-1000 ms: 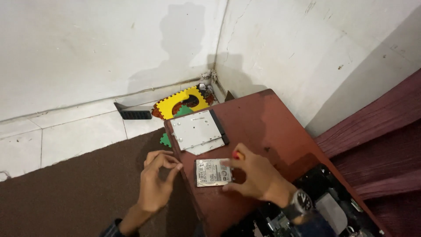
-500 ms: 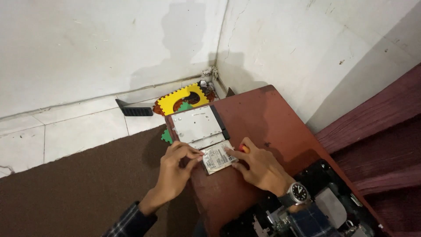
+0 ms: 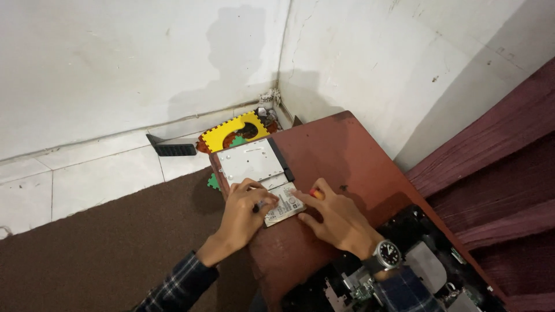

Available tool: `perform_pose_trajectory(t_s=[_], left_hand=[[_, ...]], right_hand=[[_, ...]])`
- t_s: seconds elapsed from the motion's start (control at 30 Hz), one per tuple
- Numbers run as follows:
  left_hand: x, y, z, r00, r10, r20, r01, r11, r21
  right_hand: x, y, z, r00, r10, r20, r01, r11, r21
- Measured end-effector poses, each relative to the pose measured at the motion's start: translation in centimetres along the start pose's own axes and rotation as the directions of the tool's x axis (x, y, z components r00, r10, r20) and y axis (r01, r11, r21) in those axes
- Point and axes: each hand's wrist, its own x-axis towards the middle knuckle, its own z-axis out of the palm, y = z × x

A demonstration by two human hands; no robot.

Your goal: The person uses a screwdriver to loosen screws securing a hard drive in a laptop chassis, then removes the hard drive and places it on the table. The person continues to loosen additional screws in the chassis.

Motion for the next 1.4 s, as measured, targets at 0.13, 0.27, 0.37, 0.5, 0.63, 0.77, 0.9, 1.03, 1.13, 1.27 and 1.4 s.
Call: perform_pose_trajectory(t_s=[0.13,0.27,0.37,0.5,0.63,0.77,0.9,1.03,1.13,1.27,1.4], left_hand=[[0.2,0.1,0.3,1.0,0.002,0.01,-0.002,1.0,0.0],[-0.3,-1.1,0.8,1.0,0.003,-0.005,-0.003,0.999,-0.042],[-0.5,-1.6,0.9,0.999,0.052,0.002,-0.051,0.997,-0.05],[-0.7,-1.7,0.9,0.999,0.038,0.011,-0.037,0.997,-0.07],[-0.7,-2.0,0.8,0.998,0.045,0.032,-0.044,0.998,-0.038],[-0.6,-2.1,0.7,0.997,0.054,0.06,-0.053,0.998,-0.025],[-0.5,-2.0,0.6,0.996,0.042,0.074,-0.04,0.999,-0.018],[-0.7,-1.5,-0.2,0.993,0.113,-0.025,-0.115,0.988,-0.1],[-0.5,1.6,-0.9,0.994,0.034,-0.102,-0.043,0.995,-0.092],[0.2,8.3,0.8,0.977,0.18,-0.111,-0.185,0.982,-0.038],[0.9,14.8,4.2,0.94,0.291,0.176,-0.272,0.954,-0.126]], right_hand=[[-1.2,0.5,-0.9,0.996,-0.033,-0.085,0.032,0.999,-0.009],[-2.5,0.9,-1.8,0.996,0.008,-0.091,-0.007,1.0,0.012],[-4.1,0.6,-3.2,0.989,0.131,0.066,-0.133,0.991,0.017],[-8.3,1.2,-4.3,0.999,0.011,-0.041,-0.008,0.998,0.07],[-12.7,2.6,-4.3,0.995,0.002,-0.098,0.006,0.997,0.082],[-17.3,3.2,-4.4,0.973,0.21,-0.093,-0.203,0.976,0.075],[-22.3,3.0,-4.1,0.902,0.096,-0.42,-0.107,0.994,-0.002],[-28.5,5.8,-5.3,0.9,-0.427,-0.088,0.301,0.754,-0.584],[-35.7,5.9,-3.9,0.743,0.551,-0.381,-0.605,0.796,-0.028],[-40.4,3.7,-8.3,0.511,0.666,-0.543,-0.567,0.736,0.37],[-44.1,3.2,-9.8,0.212,0.749,-0.628,-0.577,0.615,0.538]])
